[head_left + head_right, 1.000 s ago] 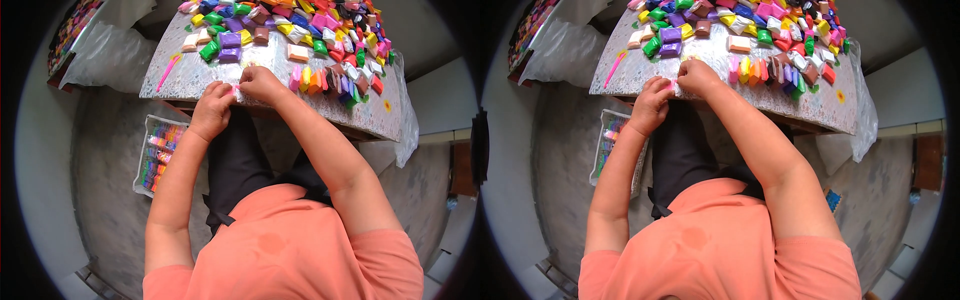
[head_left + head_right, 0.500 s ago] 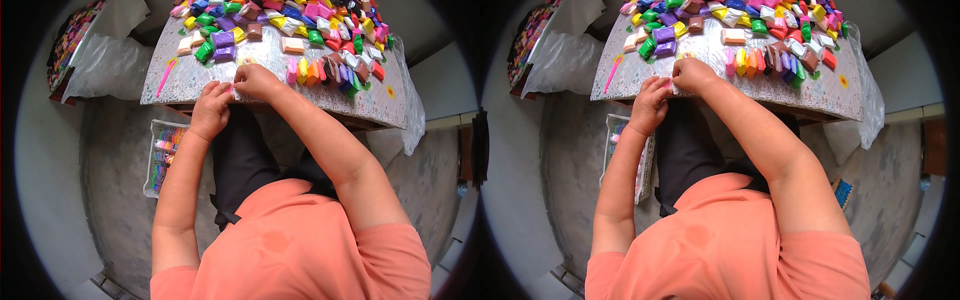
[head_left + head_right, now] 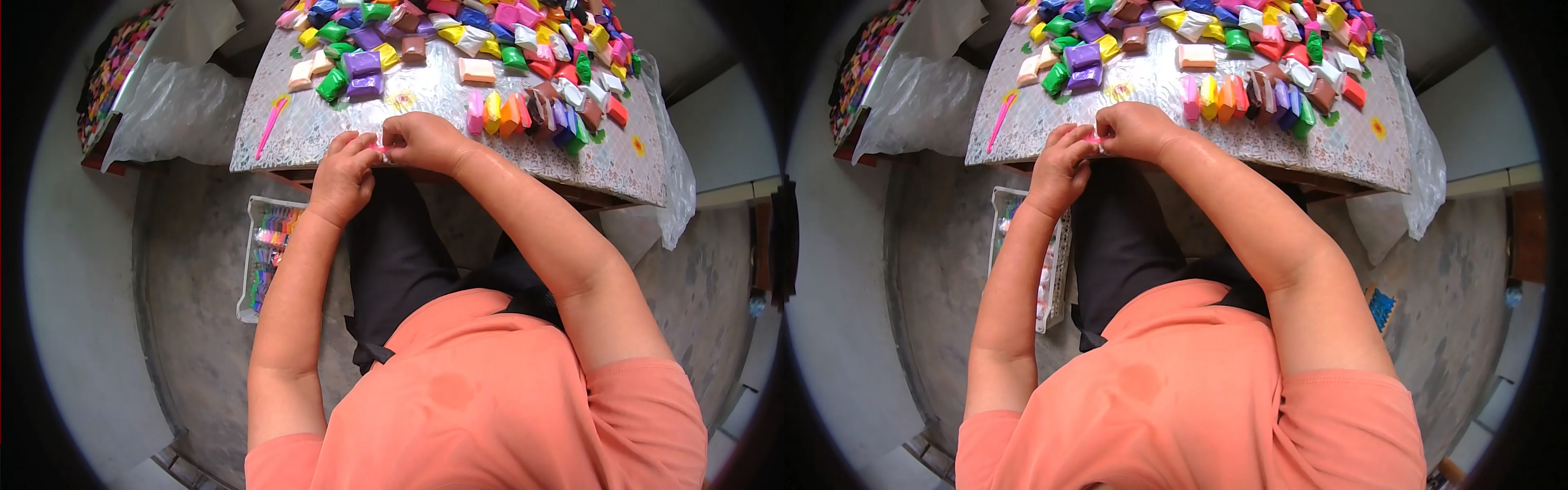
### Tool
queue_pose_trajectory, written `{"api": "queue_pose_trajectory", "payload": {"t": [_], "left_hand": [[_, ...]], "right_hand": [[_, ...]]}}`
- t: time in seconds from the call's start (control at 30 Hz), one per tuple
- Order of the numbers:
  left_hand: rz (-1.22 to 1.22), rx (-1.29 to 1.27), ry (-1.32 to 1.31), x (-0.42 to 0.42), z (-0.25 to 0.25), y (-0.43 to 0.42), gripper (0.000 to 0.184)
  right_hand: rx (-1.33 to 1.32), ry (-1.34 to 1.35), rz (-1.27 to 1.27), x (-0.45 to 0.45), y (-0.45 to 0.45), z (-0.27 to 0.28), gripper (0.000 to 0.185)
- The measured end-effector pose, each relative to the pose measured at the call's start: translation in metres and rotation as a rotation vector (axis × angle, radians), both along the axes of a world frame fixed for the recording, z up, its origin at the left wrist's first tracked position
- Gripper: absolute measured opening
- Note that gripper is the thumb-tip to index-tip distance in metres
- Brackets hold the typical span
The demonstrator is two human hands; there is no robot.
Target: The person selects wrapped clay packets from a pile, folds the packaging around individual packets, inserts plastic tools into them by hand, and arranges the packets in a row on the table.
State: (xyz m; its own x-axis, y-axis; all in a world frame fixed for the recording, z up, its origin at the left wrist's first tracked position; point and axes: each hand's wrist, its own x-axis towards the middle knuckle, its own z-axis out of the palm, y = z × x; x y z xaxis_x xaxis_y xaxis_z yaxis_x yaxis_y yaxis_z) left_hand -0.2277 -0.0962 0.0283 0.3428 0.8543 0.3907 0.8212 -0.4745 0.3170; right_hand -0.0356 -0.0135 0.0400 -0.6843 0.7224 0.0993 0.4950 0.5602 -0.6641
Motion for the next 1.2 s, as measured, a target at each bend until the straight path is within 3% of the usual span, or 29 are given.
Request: {"api": "queue_pose_trajectory", "payload": {"t": [0.27, 0.67, 0.97, 1.2], "left_hand": [[0.005, -0.004, -0.006, 0.000, 0.000, -0.001, 0.036], [0.006, -0.016, -0.008, -0.001, -0.001, -0.001, 0.037], [-0.012, 0.011, -0.029, -0.002, -0.002, 0.000, 0.034], [-0.025, 0.010, -0.033, -0.002, 0.001, -0.001, 0.031]], "right_hand": [[0.055, 0.075, 0.107, 0.003, 0.008, -0.008, 0.028], [0.340, -0.022, 0.045, 0.004, -0.007, -0.008, 0.016], [0.349, -0.125, 0.047, -0.003, -0.004, -0.001, 0.016], [0.283, -0.129, -0.102, -0.011, -0.006, -0.003, 0.015]]}}
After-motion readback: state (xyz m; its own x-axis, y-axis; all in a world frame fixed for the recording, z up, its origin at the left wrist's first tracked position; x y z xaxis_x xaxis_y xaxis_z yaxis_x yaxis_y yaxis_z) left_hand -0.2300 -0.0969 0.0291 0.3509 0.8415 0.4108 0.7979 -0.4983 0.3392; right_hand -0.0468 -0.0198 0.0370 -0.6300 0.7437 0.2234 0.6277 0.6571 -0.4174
